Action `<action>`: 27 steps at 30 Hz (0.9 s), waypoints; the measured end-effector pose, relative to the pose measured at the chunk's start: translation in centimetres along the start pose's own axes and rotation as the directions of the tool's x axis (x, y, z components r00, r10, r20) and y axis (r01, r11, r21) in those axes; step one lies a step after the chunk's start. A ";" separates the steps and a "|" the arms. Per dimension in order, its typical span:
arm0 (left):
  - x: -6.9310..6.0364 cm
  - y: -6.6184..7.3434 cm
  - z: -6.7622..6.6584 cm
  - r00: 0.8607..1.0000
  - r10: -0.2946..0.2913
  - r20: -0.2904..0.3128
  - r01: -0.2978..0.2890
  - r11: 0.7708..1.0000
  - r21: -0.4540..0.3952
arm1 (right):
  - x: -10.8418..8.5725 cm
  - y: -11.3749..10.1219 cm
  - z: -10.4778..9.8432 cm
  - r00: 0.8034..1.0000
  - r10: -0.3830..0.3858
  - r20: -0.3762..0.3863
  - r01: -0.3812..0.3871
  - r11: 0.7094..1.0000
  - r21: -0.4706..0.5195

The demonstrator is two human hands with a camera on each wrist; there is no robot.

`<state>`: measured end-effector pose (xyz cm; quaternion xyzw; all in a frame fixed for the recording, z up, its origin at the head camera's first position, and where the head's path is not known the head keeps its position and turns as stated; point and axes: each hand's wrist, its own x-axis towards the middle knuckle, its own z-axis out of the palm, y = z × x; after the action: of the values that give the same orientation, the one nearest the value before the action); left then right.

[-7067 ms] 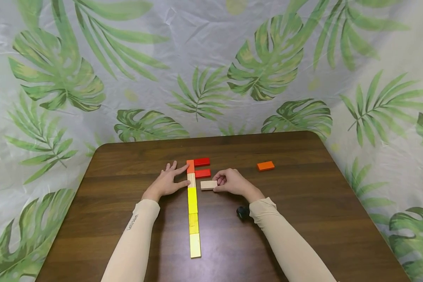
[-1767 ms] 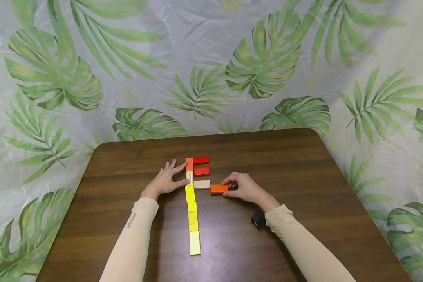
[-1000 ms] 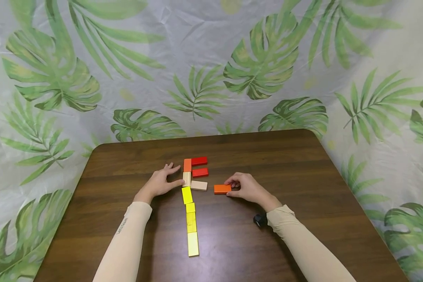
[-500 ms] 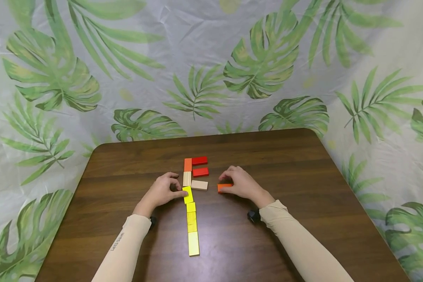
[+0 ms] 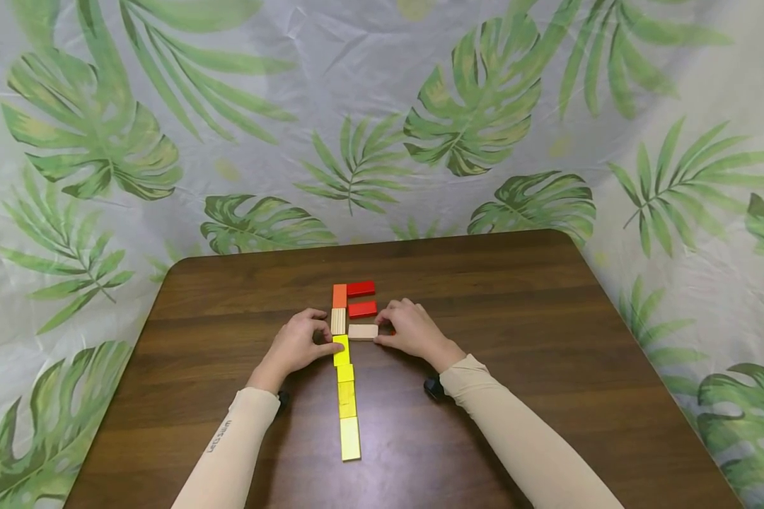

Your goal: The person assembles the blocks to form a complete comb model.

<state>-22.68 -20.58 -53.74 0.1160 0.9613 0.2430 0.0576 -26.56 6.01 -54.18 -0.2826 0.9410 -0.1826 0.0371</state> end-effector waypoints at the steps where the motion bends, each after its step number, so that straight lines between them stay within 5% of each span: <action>1: 0.0 0.0 0.0 1.000 0.006 -0.003 -0.006 1.000 0.007 | 0.0 0.0 0.0 1.000 -0.001 0.000 0.001 1.000 0.002; 21: 0.0 0.1 0.4 0.999 0.046 -0.024 -0.045 0.998 0.034 | 0.0 0.7 -0.2 1.000 0.005 0.002 -0.005 1.000 0.030; 27: 0.3 -0.3 0.3 0.990 0.015 -0.138 -0.022 0.998 -0.052 | 0.0 0.7 -0.2 1.000 -0.005 0.005 0.005 0.999 0.043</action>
<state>-22.95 -20.67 -54.17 0.1065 0.9550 0.2767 -0.0078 -26.99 6.61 -54.28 -0.2847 0.9360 -0.2021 0.0452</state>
